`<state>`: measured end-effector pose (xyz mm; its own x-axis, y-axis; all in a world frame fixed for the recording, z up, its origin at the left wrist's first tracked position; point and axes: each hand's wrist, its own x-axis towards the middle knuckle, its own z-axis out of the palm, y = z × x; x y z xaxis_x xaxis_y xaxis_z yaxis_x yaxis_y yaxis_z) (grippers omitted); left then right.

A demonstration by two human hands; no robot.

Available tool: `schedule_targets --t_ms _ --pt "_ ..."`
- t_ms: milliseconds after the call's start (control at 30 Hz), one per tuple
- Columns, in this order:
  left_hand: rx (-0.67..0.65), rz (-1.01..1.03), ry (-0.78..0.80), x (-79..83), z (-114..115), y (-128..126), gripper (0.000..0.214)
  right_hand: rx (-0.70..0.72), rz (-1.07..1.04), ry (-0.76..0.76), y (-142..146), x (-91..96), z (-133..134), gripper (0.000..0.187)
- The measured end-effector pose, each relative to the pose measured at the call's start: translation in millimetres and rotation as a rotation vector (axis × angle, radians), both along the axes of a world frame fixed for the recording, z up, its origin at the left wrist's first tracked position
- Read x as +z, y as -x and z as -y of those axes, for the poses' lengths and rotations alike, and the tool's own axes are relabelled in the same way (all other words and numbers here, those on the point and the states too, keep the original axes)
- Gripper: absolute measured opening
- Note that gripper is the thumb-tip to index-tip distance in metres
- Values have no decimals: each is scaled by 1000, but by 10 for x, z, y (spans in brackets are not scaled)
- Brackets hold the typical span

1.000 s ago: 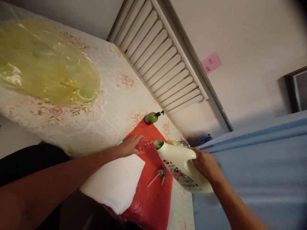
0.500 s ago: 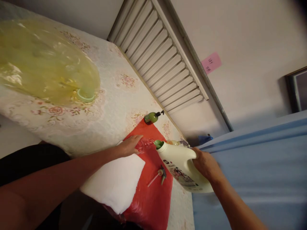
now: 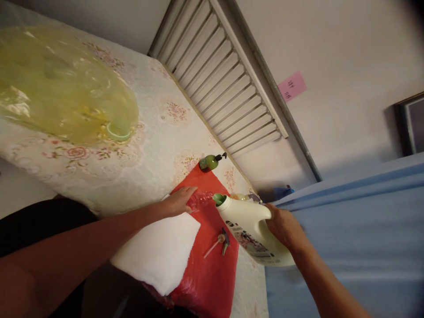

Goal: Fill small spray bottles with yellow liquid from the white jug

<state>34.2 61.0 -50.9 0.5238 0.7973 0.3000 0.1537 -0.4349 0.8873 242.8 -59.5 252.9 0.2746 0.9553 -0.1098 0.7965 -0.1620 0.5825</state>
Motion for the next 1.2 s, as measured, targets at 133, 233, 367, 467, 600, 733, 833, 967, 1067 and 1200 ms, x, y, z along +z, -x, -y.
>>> schedule_targets --t_ms 133,233,367,467,600,733,833,967,1067,1200 --pt "-3 -20 22 5 2 4 80 -16 8 6 -3 -1 -2 31" --pt "-10 3 27 7 2 7 79 -11 -3 4 -28 -10 -8 30" --pt "-12 5 25 8 0 8 78 -9 -6 -2 -56 -17 -14 31" --pt "-12 3 24 10 1 10 79 -2 -16 -6 -56 -14 -12 33" --pt "-22 -13 32 13 -3 13 79 8 -20 1 -44 -9 -13 32" --pt "-29 -21 50 7 -9 8 80 1 -16 -4 -37 -8 -19 30" --pt "-24 -8 45 -8 -11 2 80 1 -20 1 -35 -3 -21 30" --pt "-22 -7 37 -21 -12 -3 81 -9 -17 -2 -36 0 -24 29" --pt "-20 2 33 -7 -7 1 80 -10 -17 0 -29 2 -26 28" --pt "-21 -12 42 24 3 12 80 -13 -23 0 -8 9 -26 28"
